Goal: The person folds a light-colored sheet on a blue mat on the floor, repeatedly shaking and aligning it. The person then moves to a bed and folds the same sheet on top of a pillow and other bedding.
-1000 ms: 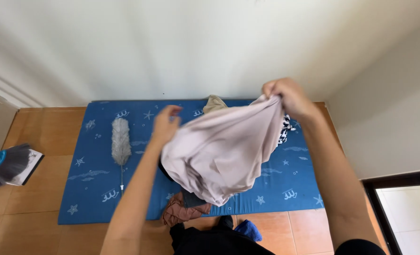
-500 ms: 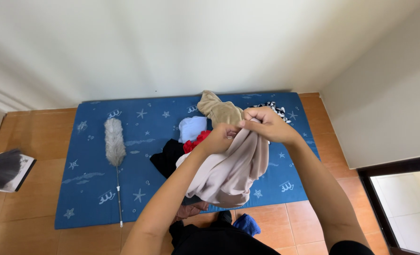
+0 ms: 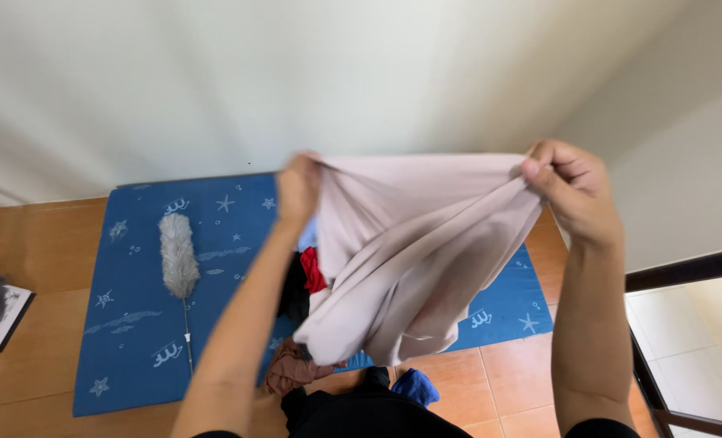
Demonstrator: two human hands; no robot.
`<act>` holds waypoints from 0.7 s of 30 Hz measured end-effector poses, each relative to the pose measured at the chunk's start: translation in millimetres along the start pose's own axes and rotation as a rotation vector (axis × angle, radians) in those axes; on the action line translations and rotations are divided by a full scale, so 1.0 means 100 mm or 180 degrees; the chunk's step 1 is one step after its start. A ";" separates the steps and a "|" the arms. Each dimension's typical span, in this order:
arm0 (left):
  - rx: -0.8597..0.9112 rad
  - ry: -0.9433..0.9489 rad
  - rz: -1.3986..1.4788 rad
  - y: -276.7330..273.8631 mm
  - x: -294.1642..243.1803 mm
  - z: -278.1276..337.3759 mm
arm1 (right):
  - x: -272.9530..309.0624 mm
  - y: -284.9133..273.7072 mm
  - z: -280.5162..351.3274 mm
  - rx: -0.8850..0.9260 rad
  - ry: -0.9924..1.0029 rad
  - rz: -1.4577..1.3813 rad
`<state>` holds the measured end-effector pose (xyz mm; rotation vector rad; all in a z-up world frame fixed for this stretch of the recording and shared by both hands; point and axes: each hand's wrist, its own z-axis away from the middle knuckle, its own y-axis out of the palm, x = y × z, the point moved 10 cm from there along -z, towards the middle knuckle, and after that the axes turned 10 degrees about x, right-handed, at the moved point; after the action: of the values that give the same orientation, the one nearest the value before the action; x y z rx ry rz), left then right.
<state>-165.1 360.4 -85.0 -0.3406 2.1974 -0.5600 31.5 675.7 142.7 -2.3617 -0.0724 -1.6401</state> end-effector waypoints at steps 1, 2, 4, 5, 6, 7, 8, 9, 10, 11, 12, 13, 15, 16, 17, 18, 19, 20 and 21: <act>-0.0408 0.0405 -0.0211 -0.58 -0.40 -0.36 | 0.00 -0.17 0.01 -0.0257 0.0091 0.0241; -0.0402 0.0416 -0.0213 -0.91 -0.70 -0.47 | 0.01 -0.15 -0.03 -0.0268 0.0085 0.0238; -0.0966 0.0492 -0.0531 -1.73 -1.36 -0.61 | 0.09 -0.22 -0.06 -0.0751 0.0071 0.0749; -0.0960 0.0494 -0.0535 -1.81 -1.42 -0.57 | 0.05 -0.24 -0.10 -0.0756 0.0072 0.0742; -0.1012 0.0665 -0.0895 -1.89 -1.57 -0.47 | 0.09 -0.29 -0.12 -0.0899 -0.0122 0.0828; -0.1062 0.0836 -0.1255 -1.96 -1.72 -0.38 | 0.12 -0.33 -0.13 -0.1039 -0.0319 0.0912; -0.1069 0.0827 -0.1268 -1.80 -1.51 -0.17 | 0.09 -0.35 -0.21 -0.1024 -0.0322 0.0904; -0.0732 0.0923 -0.1534 -1.53 -1.33 0.01 | 0.11 -0.37 -0.28 -0.1050 -0.0464 0.0998; -0.0397 0.1030 -0.1794 -1.26 -1.15 0.21 | 0.15 -0.39 -0.32 -0.1081 -0.0615 0.1095; -0.0407 0.1030 -0.1804 -1.05 -1.03 0.41 | 0.13 -0.36 -0.41 -0.1074 -0.0627 0.1091; 0.0091 0.0985 -0.1291 -0.74 -0.84 0.61 | 0.08 -0.29 -0.48 -0.0996 -0.0585 0.1266; 0.0581 0.0931 -0.0769 -0.42 -0.66 0.84 | 0.04 -0.23 -0.56 -0.0916 -0.0543 0.1439; 0.0633 0.0935 -0.0719 -0.27 -0.82 0.97 | 0.01 0.01 -0.67 -0.0876 -0.0446 0.1486; 0.0666 0.0966 -0.0674 -0.18 -0.89 1.00 | -0.01 0.11 -0.77 -0.0845 -0.0379 0.1544; 0.0656 0.0955 -0.0682 -0.06 -0.87 1.07 | -0.03 0.15 -0.82 -0.0829 -0.0385 0.1539; 0.0783 0.0769 -0.0572 0.07 -0.80 1.14 | -0.05 0.18 -0.85 -0.0877 -0.0333 0.1553; 0.0909 0.0582 -0.0460 0.21 -0.73 1.22 | -0.07 0.20 -0.88 -0.0925 -0.0280 0.1566; 0.0915 0.0585 -0.0460 0.21 -0.90 1.23 | -0.11 0.19 -0.92 -0.0930 -0.0278 0.1565; 0.0951 0.1120 -0.0783 0.26 -1.23 1.29 | -0.14 0.15 -0.95 -0.1009 -0.0258 0.1643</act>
<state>11.4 398.6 -89.4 -0.3764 2.3713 -1.1438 -57.4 639.6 157.4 -2.3831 0.7676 -1.3764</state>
